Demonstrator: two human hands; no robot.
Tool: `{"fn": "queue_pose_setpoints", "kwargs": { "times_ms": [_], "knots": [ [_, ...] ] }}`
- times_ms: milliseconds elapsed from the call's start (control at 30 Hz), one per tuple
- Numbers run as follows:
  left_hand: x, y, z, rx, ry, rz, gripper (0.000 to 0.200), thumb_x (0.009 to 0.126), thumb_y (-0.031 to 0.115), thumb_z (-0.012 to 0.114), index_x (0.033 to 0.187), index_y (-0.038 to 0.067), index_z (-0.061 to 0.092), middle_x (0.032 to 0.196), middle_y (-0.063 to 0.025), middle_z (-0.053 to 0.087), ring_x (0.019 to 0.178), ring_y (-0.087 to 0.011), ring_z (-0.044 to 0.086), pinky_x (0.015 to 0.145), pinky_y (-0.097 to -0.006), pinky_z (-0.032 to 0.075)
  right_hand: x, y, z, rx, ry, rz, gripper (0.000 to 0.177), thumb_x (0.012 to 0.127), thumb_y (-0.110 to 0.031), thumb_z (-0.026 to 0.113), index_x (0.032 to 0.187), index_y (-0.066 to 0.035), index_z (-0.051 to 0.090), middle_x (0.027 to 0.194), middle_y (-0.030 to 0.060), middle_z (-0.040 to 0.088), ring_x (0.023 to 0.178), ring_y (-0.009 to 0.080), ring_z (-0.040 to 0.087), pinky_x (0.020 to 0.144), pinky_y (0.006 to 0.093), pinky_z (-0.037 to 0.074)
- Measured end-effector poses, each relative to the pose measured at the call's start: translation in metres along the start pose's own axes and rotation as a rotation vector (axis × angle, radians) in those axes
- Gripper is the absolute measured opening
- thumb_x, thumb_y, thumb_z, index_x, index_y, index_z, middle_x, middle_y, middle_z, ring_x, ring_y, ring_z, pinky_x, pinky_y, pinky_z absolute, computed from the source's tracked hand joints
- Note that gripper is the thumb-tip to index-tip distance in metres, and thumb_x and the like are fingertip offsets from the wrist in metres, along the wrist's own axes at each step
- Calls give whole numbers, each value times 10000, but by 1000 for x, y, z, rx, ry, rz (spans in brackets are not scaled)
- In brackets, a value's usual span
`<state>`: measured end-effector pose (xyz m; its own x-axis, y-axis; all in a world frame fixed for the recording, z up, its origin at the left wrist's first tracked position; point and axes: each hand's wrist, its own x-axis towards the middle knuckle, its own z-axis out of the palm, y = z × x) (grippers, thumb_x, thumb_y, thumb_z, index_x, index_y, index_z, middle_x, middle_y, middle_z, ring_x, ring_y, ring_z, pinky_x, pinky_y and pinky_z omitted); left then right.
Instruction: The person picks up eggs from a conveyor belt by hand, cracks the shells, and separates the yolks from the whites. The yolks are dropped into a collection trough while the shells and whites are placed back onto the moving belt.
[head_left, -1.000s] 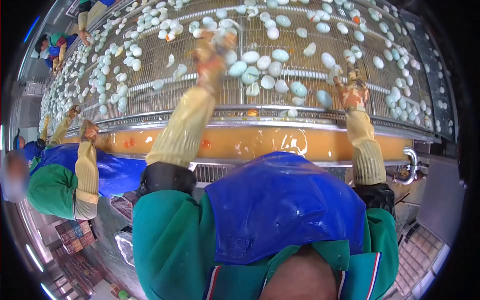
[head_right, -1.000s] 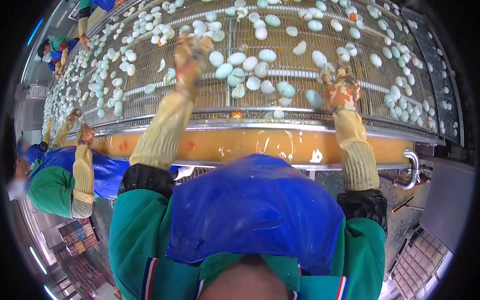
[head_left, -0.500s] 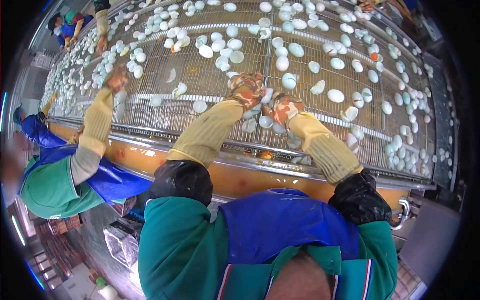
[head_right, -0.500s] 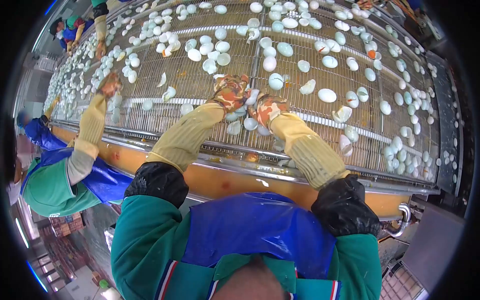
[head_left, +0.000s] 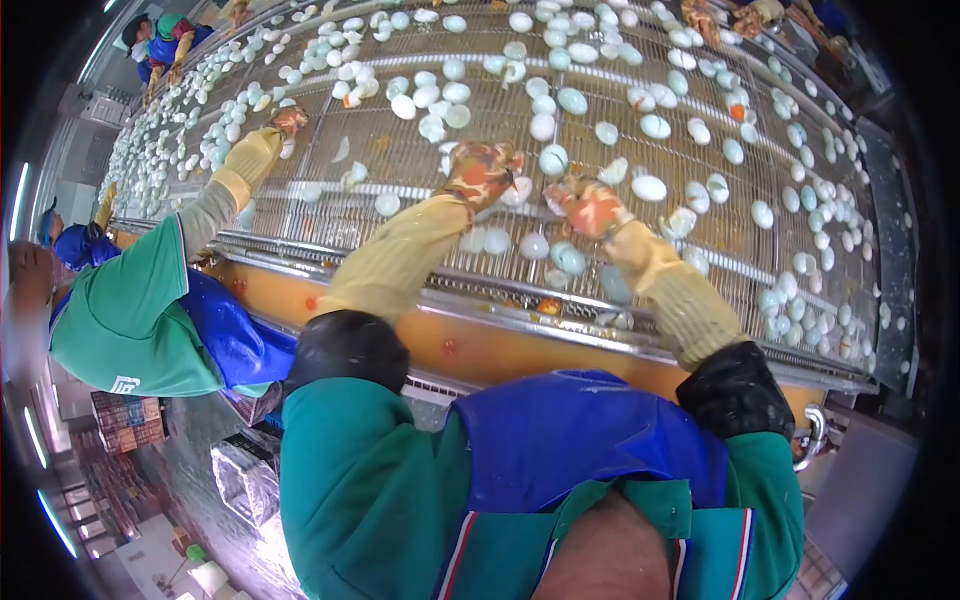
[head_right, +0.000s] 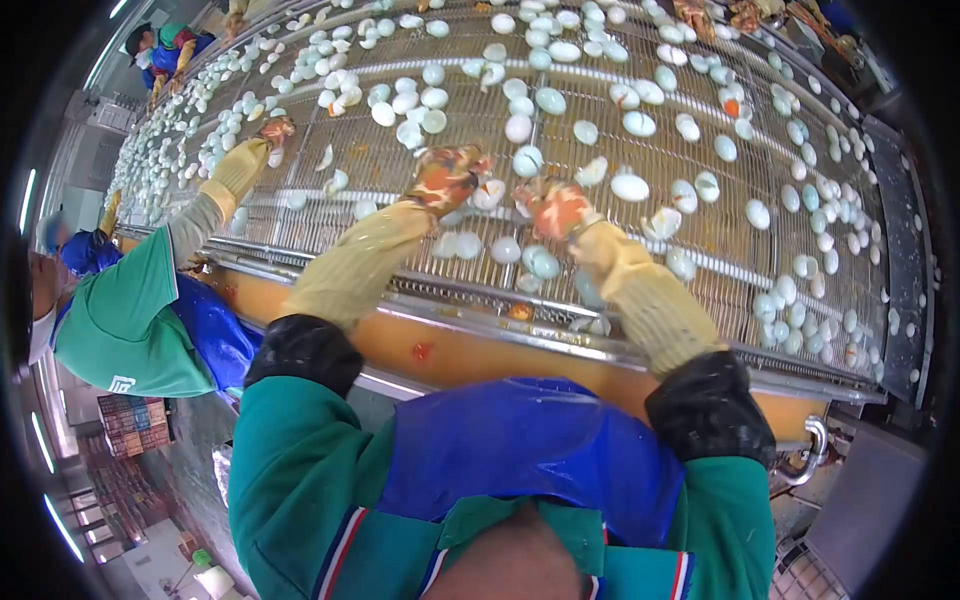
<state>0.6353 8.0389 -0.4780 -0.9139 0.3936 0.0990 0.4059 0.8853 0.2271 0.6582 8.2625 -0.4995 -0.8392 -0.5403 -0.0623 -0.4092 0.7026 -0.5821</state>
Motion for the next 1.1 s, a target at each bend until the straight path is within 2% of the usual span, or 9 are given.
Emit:
{"fn": "queue_pose_setpoints", "kwargs": {
  "times_ms": [200,367,433,467,733,833,867,967,1100],
  "knots": [
    [-78,105,-24,-592,-112,26,193,860,182,506,955,33,581,882,-136,626,816,-286,607,732,-361,472,-143,-21,-45,1234,132,177,232,866,-125,583,1055,9,592,934,95,653,758,123,615,539,260,491],
    [-129,174,18,-1437,-192,-54,255,836,124,603,1069,23,575,1000,-69,620,872,-183,598,772,-300,479,-243,8,-34,1172,93,382,244,818,-62,609,1038,39,580,906,71,659,697,148,616,487,243,491],
    [-136,204,14,-1431,-168,-181,198,820,160,613,997,73,618,908,-48,630,791,-175,590,719,-311,460,-272,-3,-58,1368,68,432,245,825,-65,605,1035,56,571,934,83,661,706,156,631,437,217,487],
    [-130,204,20,-788,-203,-38,232,827,142,620,1045,64,606,965,-36,613,798,-130,574,714,-273,471,-285,11,-41,1173,117,431,310,836,-100,614,1093,57,537,989,119,656,685,146,639,373,193,445],
    [-140,242,35,-2015,-520,-525,371,888,73,518,1259,60,494,1106,-129,602,969,-151,592,848,-271,490,-356,85,-76,1443,-16,429,322,838,-159,614,1096,27,564,1032,149,643,769,192,659,470,259,500],
    [-134,257,29,-929,-362,324,334,901,85,504,1234,93,535,1056,-91,629,930,-115,592,814,-259,488,-339,97,-105,405,500,573,355,852,-217,582,1170,-58,557,1082,141,623,943,248,619,767,328,505],
    [-136,258,36,-636,-598,41,320,898,104,523,1215,128,563,1016,-54,642,893,-82,585,747,-237,486,-331,113,-106,-46,557,589,373,859,-251,570,1191,-82,549,1105,152,611,994,272,599,856,345,480],
    [-127,262,49,-693,-356,161,295,898,148,482,1164,37,540,987,-70,640,831,-164,609,703,-291,479,-301,123,-107,-3,621,485,455,862,-334,556,1250,-101,503,1145,192,580,1065,309,560,890,373,459],
    [-116,275,43,-2148,-427,-483,318,921,196,438,1162,1,510,971,-57,637,819,-173,615,724,-313,494,-251,97,-63,107,103,345,552,841,-478,539,1238,-97,499,1110,207,590,988,342,591,890,400,458]
  ]
}}
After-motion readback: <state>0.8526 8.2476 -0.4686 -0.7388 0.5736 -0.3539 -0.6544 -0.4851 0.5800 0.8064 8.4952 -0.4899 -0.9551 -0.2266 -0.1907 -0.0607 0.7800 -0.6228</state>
